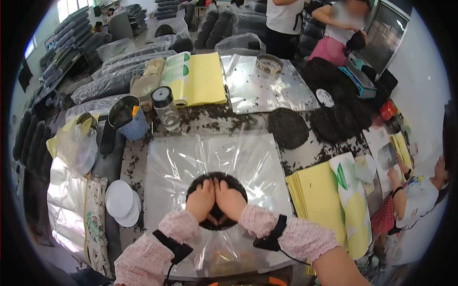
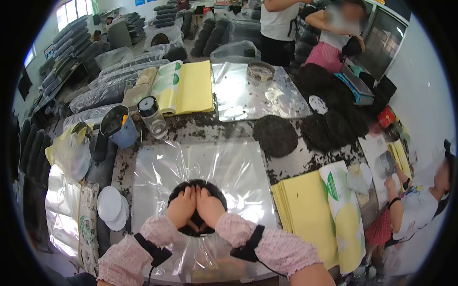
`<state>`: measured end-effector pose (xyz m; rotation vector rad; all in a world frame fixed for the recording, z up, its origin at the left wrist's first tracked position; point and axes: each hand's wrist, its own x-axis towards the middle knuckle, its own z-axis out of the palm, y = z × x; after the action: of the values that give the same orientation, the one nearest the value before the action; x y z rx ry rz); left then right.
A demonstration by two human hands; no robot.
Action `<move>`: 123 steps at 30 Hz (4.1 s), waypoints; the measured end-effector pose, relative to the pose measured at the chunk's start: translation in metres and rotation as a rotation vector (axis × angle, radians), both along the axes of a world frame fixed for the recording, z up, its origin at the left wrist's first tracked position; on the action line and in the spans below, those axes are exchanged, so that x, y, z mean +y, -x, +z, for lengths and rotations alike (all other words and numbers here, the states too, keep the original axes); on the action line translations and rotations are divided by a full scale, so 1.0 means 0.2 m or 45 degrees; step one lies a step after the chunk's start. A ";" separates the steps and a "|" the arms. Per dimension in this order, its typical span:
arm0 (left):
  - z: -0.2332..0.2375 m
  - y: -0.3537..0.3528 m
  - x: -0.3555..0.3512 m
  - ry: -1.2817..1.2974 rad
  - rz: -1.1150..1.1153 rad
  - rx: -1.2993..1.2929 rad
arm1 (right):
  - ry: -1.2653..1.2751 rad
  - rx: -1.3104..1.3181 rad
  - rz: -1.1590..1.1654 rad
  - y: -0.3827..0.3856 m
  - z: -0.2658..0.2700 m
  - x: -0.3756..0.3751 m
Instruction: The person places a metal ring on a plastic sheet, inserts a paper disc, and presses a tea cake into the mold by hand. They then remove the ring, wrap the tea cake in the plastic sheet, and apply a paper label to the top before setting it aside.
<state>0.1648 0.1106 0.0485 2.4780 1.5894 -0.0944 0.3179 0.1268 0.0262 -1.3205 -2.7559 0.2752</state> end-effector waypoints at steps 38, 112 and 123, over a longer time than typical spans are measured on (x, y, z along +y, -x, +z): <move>0.01 0.21 -0.18 -0.266 0.503 -1.252 | 0.002 0.581 0.355 -0.29 0.35 -0.18; 0.05 -0.07 -0.18 -0.285 0.506 -1.277 | 0.479 1.843 -0.406 -0.13 0.30 0.23; 0.08 -0.12 -0.16 -0.407 0.280 -0.803 | 0.121 1.398 -0.242 -0.03 0.21 -0.15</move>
<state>0.1881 0.0786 0.0642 2.1742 1.6430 0.9383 0.3245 0.0961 0.0673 -0.9736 -1.6996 0.8195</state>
